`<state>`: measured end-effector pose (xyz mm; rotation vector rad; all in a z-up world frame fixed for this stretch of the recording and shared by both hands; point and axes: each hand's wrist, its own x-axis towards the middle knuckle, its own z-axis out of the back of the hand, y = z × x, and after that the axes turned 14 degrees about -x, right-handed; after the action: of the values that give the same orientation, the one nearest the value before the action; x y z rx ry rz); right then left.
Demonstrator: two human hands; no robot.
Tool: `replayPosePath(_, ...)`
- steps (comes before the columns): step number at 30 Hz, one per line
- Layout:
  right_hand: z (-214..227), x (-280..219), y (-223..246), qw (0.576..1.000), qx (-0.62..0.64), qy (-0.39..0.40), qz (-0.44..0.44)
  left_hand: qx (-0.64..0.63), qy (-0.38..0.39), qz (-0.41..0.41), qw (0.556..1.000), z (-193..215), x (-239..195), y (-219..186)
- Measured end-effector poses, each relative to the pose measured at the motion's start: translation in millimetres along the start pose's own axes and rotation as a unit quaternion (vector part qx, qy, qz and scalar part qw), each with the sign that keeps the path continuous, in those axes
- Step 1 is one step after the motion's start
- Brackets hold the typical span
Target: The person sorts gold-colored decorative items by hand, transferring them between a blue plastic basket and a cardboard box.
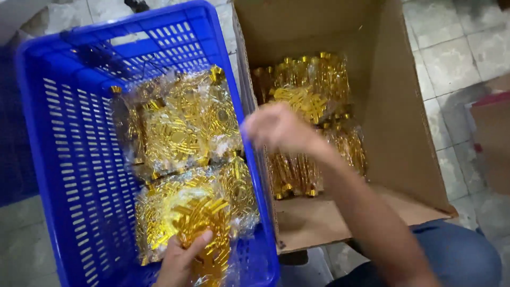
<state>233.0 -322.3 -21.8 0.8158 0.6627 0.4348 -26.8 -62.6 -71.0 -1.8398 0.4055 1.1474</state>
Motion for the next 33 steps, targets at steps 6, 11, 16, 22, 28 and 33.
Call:
replayPosePath(6,-6.4,58.8,-124.6,0.926,-0.278,-0.095,-0.235,0.133,-0.042,-0.02,0.99,41.5,59.0,29.1)
replayPosePath(11,-40.8,86.0,-228.6,0.801,-0.572,0.059,-0.167,0.119,-0.001,-0.052,0.992,52.6,81.4,29.0)
replayPosePath(16,-26.5,70.8,-199.7,0.933,-0.321,-0.117,-0.115,-0.07,-0.09,0.03,0.993,22.4,64.4,8.0)
replayPosePath(22,24.7,43.9,-221.0,0.813,-0.537,-0.186,-0.123,-0.099,-0.006,0.005,0.995,-10.9,25.4,-11.4)
replayPosePath(28,60.9,-40.9,-69.0,0.7,-0.558,-0.402,0.195,-0.137,0.154,-0.037,0.978,-41.7,-10.6,-29.5)
replayPosePath(33,-51.7,-102.4,10.2,0.72,-0.511,-0.325,0.339,-0.099,0.213,-0.09,0.968,-39.2,-13.9,-12.3)
